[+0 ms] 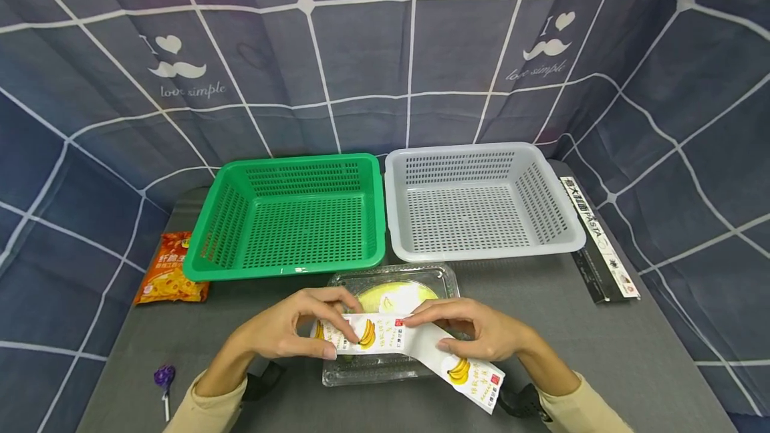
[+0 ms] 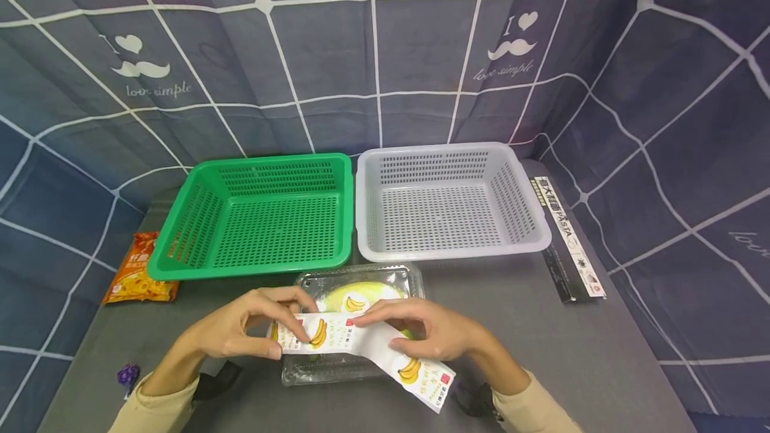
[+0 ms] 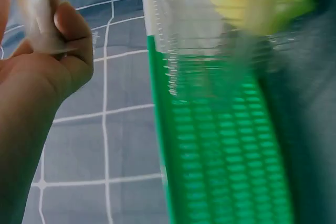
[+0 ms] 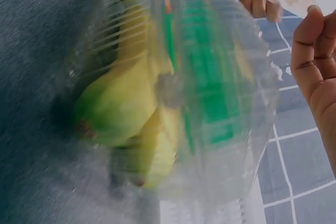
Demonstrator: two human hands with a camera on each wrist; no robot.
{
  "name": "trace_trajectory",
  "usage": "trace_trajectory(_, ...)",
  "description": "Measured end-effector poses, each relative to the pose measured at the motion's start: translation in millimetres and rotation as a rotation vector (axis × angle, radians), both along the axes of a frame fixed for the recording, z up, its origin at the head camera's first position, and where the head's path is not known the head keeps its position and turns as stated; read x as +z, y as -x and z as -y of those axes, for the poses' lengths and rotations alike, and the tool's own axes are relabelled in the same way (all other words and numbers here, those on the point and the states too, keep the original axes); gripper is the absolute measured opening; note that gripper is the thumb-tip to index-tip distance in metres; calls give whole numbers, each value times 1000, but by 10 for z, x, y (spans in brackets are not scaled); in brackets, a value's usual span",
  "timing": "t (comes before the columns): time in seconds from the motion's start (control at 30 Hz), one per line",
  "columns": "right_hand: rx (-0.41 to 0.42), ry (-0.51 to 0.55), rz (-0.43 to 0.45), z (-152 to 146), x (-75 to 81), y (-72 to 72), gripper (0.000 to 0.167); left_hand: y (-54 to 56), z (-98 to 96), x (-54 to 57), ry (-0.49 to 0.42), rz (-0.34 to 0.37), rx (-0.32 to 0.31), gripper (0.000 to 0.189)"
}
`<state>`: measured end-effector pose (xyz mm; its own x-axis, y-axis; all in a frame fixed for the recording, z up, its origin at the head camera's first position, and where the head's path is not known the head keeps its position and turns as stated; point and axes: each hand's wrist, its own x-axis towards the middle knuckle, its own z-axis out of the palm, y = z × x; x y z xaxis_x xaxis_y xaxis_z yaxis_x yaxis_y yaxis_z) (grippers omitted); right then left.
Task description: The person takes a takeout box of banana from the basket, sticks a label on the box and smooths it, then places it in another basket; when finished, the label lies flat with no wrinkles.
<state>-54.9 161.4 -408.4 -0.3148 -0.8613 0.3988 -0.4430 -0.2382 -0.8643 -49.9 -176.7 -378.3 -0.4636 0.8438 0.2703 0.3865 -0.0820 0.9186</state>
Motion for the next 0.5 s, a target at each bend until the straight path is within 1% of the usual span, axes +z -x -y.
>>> trace_trajectory(0.07, 14, 6, 44, -30, -36, -3, 57, -80, 94, -67, -13, 19, -3, 33)
trace_trajectory(0.13, 32, 10, 98, -69, -74, -12, 59, -156, 207, -141, -52, 50, -16, 35)
trace_trajectory(0.17, 41, 14, 124, -93, -95, -17, 60, -193, 271, -182, -80, 52, -26, 34)
trace_trajectory(0.2, 50, 20, 143, -116, -113, -22, 61, -235, 338, -220, -103, 68, -36, 34)
trace_trajectory(0.27, 53, 32, 171, -173, -149, -35, 64, -327, 473, -292, -136, 126, -54, 33)
trace_trajectory(0.37, 19, 44, 170, -257, -194, -52, 66, -458, 640, -408, -148, 188, -72, 33)
trace_trajectory(0.43, -8, 48, 158, -300, -218, -57, 67, -526, 711, -489, -141, 227, -86, 34)
trace_trajectory(0.47, -18, 48, 153, -315, -230, -58, 67, -550, 736, -533, -134, 221, -91, 35)
trace_trajectory(0.5, -28, 48, 147, -327, -240, -58, 68, -574, 756, -574, -126, 237, -98, 36)
